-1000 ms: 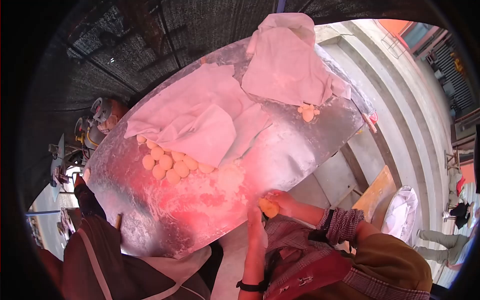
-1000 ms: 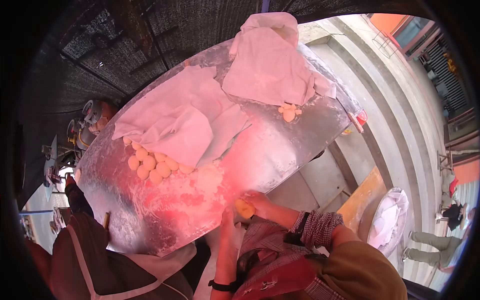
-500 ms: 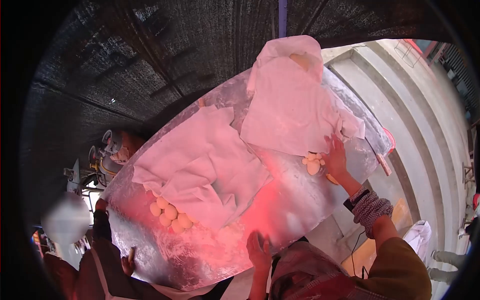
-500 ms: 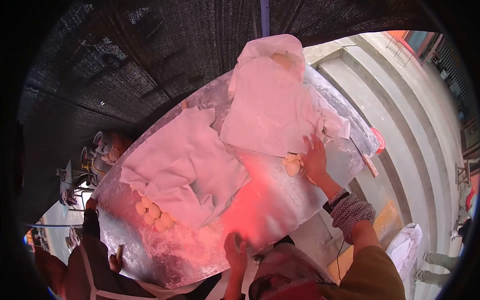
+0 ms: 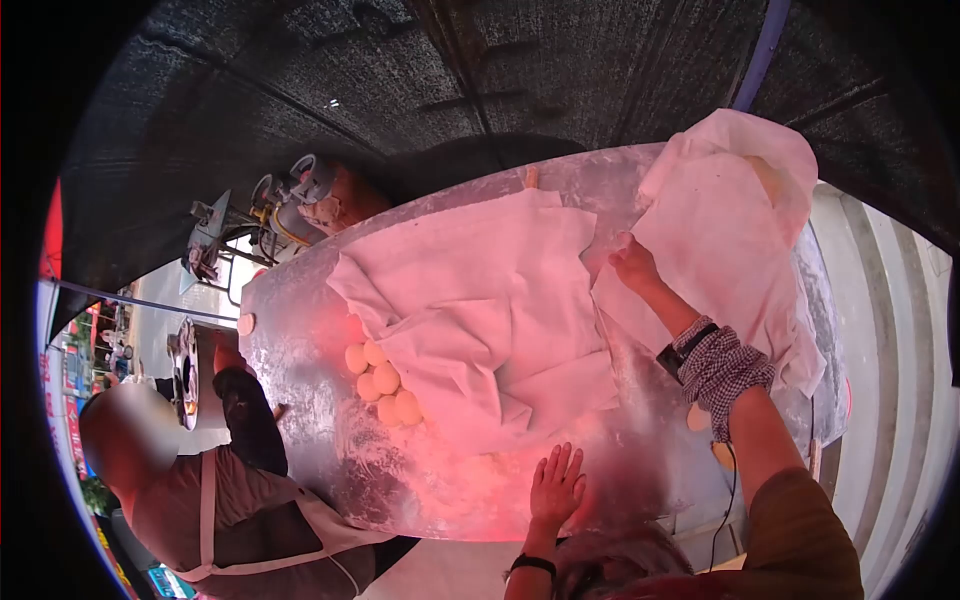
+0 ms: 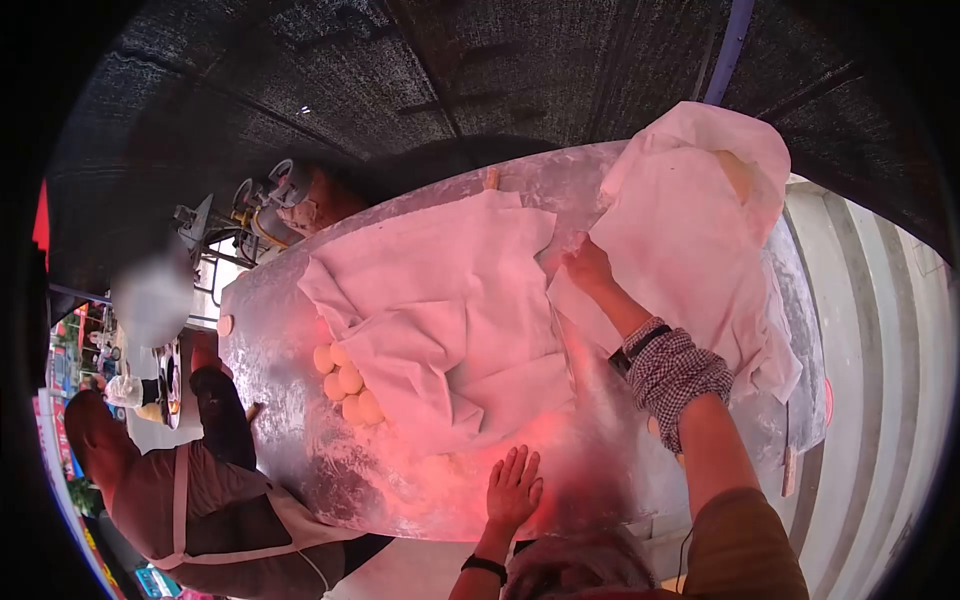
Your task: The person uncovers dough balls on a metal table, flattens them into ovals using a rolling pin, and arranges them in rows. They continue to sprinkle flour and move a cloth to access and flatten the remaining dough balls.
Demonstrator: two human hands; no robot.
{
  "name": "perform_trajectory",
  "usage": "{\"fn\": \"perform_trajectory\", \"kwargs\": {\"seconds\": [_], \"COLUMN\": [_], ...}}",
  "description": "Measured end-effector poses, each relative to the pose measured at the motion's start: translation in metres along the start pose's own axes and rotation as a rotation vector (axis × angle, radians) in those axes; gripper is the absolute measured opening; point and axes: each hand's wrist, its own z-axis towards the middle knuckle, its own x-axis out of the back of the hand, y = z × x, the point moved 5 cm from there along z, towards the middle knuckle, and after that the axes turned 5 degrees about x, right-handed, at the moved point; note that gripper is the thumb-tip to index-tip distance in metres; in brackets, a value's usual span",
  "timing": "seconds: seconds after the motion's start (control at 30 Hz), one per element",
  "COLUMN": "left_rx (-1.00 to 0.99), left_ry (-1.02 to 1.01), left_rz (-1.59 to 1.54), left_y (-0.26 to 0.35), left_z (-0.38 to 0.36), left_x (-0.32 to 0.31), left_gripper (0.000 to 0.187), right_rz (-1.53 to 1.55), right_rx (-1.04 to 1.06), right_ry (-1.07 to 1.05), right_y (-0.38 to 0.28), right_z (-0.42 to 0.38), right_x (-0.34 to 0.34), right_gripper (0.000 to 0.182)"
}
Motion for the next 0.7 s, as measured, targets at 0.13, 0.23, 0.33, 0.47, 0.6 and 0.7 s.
{"fn": "perform_trajectory", "kwargs": {"seconds": [0.13, 0.23, 0.33, 0.47, 0.6, 0.7], "left_rx": [0.018, 0.043, 0.076, 0.086, 0.071, 0.075], "left_ry": [-0.019, -0.021, -0.057, -0.124, -0.129, -0.12], "left_rz": [-0.007, -0.047, -0.04, -0.076, -0.134, -0.206], "left_y": [-0.004, -0.005, -0.01, -0.012, -0.013, -0.012], "left_z": [0.0, -0.001, -0.001, -0.004, -0.005, -0.007], "left_x": [0.002, 0.003, -0.001, -0.001, 0.006, 0.009], "left_gripper": [0.051, 0.051, 0.05, 0.053, 0.056, 0.057], "right_rz": [0.551, 0.889, 0.506, -0.206, -0.296, -0.093], "right_rx": [-0.392, -0.095, 0.059, -0.154, -0.085, -0.098], "right_ry": [-0.451, -0.921, -0.031, 0.002, 0.029, 0.077], "right_y": [-0.06, -0.137, -0.099, -0.08, -0.114, -0.056], "right_z": [-0.007, -0.024, 0.055, 0.1, 0.095, 0.136], "right_x": [-0.097, -0.106, -0.11, -0.136, -0.166, -0.166], "right_gripper": [0.041, 0.035, 0.025, 0.06, 0.067, 0.053]}}
